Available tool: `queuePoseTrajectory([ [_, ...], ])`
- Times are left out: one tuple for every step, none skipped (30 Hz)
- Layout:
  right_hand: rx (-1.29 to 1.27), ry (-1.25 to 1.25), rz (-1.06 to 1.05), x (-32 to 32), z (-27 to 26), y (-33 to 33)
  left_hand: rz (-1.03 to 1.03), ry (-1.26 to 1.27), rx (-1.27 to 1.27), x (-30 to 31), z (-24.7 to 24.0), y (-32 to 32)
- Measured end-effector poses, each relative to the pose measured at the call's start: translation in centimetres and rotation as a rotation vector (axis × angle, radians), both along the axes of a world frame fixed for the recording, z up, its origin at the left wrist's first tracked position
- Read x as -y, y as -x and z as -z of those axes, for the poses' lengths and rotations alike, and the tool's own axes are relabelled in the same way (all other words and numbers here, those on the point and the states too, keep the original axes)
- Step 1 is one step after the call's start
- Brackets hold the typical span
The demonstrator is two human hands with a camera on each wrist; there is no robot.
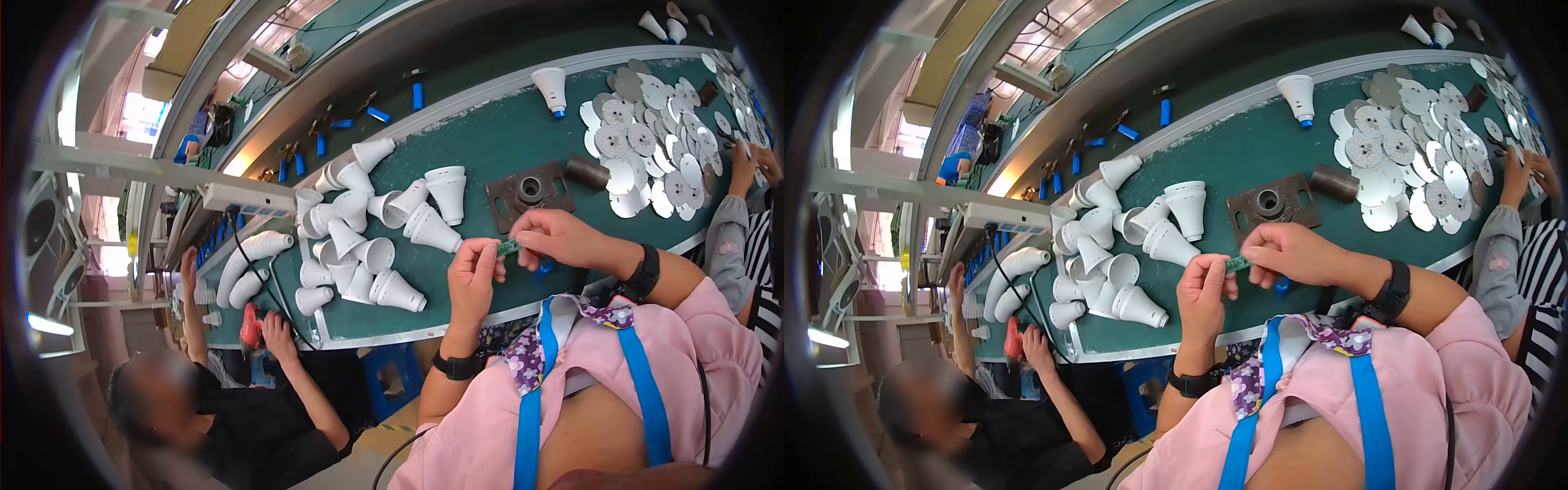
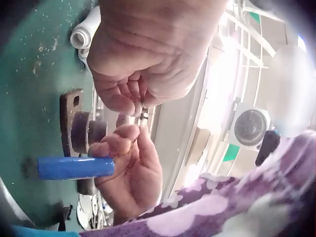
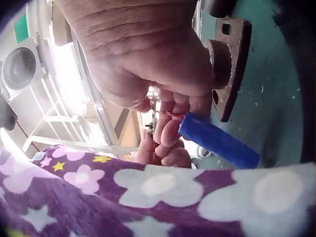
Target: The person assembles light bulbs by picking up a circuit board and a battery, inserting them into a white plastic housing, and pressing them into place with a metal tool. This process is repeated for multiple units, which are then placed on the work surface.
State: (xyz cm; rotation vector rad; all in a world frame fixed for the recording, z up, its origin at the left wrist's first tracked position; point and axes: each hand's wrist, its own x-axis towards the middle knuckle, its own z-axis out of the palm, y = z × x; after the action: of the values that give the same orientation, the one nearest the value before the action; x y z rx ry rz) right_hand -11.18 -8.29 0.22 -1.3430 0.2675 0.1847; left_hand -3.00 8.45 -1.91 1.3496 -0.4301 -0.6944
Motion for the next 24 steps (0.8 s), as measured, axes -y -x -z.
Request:
queuePoseTrajectory([
  [0.001,-0.001,-0.007,0.2,0.1,0.2,-0.017,-0.007,-0.05,-0.2,0.1,0.0],
  [-0.013,0.037,-0.067,0.3,-0.2,0.5,-0.024,-0.008,-0.05,-0.6,0.3,0.0],
  [-0.028,0.075,-0.126,0.4,-0.3,0.7,-0.006,-0.06,-0.021,-1.1,0.5,0.0],
  [-0.076,0.038,-0.127,0.4,-0.3,0.7,0.013,-0.113,0.007,-1.5,0.7,0.0],
  [-0.078,0.037,-0.131,0.4,-0.1,0.7,0.01,-0.114,0.005,-1.5,0.9,-0.1],
  [-0.091,0.056,-0.089,0.5,0.2,0.8,-0.258,-0.29,0.298,-1.4,1.1,-0.3],
  [-0.102,0.075,-0.047,0.5,0.5,0.7,-0.526,-0.464,0.592,-1.3,1.3,-0.7],
  [-0.103,0.074,-0.054,0.5,0.6,0.6,-0.604,-0.681,0.9,-1.4,2.2,-1.9],
  [-0.091,0.038,0.012,0.5,0.7,0.5,-0.611,-0.686,0.896,-1.1,2.7,-2.5],
  [-0.077,0.003,0.078,0.5,0.8,0.4,-0.627,-0.738,0.989,-0.7,3.0,-3.1],
  [-0.074,0.005,0.072,0.6,0.6,0.3,-0.641,-0.787,1.085,-0.5,3.1,-3.5],
  [-0.085,0.05,0.04,0.7,0.3,0.5,-0.632,-0.784,1.024,-0.5,3.2,-3.6],
  [-0.096,0.094,0.008,0.8,0.1,0.6,-0.632,-0.783,1.025,-0.6,3.2,-3.8],
  [-0.097,0.093,0.013,0.9,0.0,0.7,-0.59,-0.69,0.929,-0.7,3.3,-4.1],
  [-0.089,0.098,0.028,1.0,-0.1,0.9,-0.547,-0.6,0.83,-0.9,3.2,-4.3],
  [-0.081,0.103,0.04,1.1,-0.1,1.1,-0.514,-0.674,0.875,-1.7,2.7,-4.2],
  [-0.083,0.099,0.045,1.3,0.0,1.2,-0.478,-0.639,0.926,-2.8,2.5,-3.9],
  [-0.093,0.073,0.089,1.4,0.1,1.1,-0.451,-0.486,0.563,-3.5,1.6,-3.4],
  [-0.109,0.046,0.129,1.6,0.3,1.2,-0.419,-0.334,0.197,-4.2,0.8,-2.9],
  [-0.113,0.044,0.13,1.7,0.0,1.1,-0.398,0.085,-0.219,-5.2,0.7,-3.0],
  [-0.115,0.038,0.122,1.4,0.1,0.9,-0.406,0.079,-0.219,-5.7,0.9,-3.1],
  [-0.103,0.023,0.118,1.2,0.2,0.7,-0.382,0.091,-0.271,-6.2,1.2,-3.3],
  [-0.091,0.007,0.115,1.0,0.2,0.5,-0.357,0.103,-0.322,-6.6,1.2,-3.2],
  [-0.087,0.005,0.112,0.9,0.1,0.4,-0.408,0.099,-0.31,-6.4,0.8,-2.8],
])
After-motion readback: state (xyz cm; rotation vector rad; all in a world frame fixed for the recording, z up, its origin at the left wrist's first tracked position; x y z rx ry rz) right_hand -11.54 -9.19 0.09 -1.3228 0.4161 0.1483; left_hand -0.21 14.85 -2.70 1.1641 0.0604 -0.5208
